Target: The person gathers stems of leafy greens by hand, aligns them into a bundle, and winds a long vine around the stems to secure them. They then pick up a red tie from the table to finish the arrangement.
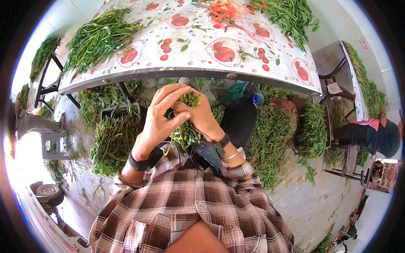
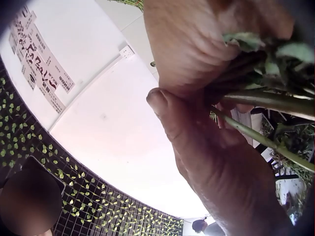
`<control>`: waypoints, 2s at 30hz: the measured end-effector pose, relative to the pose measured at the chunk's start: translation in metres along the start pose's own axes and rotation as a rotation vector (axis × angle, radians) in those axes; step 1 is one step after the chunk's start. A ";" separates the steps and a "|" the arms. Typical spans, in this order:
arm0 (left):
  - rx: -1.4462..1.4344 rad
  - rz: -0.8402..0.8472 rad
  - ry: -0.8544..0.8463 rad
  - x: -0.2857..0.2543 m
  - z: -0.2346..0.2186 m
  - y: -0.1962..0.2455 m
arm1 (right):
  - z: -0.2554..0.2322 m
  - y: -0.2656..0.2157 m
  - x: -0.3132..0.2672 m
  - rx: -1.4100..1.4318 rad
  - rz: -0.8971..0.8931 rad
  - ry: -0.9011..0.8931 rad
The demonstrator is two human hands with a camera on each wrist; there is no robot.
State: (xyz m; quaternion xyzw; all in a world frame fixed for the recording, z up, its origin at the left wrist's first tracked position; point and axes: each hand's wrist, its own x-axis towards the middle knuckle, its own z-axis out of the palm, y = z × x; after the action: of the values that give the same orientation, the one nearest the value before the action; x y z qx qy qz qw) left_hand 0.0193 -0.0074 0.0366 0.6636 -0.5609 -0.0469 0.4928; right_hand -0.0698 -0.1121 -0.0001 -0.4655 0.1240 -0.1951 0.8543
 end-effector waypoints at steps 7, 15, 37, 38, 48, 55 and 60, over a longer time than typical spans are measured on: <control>-0.007 0.006 -0.020 -0.001 0.000 0.001 | -0.002 0.002 0.001 -0.075 -0.033 0.010; 0.006 0.023 -0.011 0.001 -0.001 0.005 | -0.001 -0.004 0.001 -0.129 -0.034 0.009; 0.295 0.202 -0.066 0.005 -0.001 -0.002 | -0.010 0.010 0.002 -0.426 -0.359 -0.178; 0.295 0.201 -0.066 0.005 -0.001 0.000 | -0.006 0.002 0.001 -0.428 -0.283 -0.120; 0.180 0.150 -0.072 0.004 0.000 0.005 | -0.014 0.006 0.002 -0.645 -0.464 -0.162; 0.278 0.225 -0.021 0.004 0.001 0.003 | -0.010 0.005 0.001 -0.574 -0.397 -0.154; 0.317 0.228 0.001 0.004 0.002 0.004 | -0.006 0.004 0.000 -0.579 -0.393 -0.156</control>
State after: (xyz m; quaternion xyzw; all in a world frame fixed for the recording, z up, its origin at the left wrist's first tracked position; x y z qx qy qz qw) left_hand 0.0166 -0.0111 0.0398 0.6650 -0.6326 0.0986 0.3845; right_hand -0.0715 -0.1149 -0.0066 -0.7168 0.0167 -0.2761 0.6400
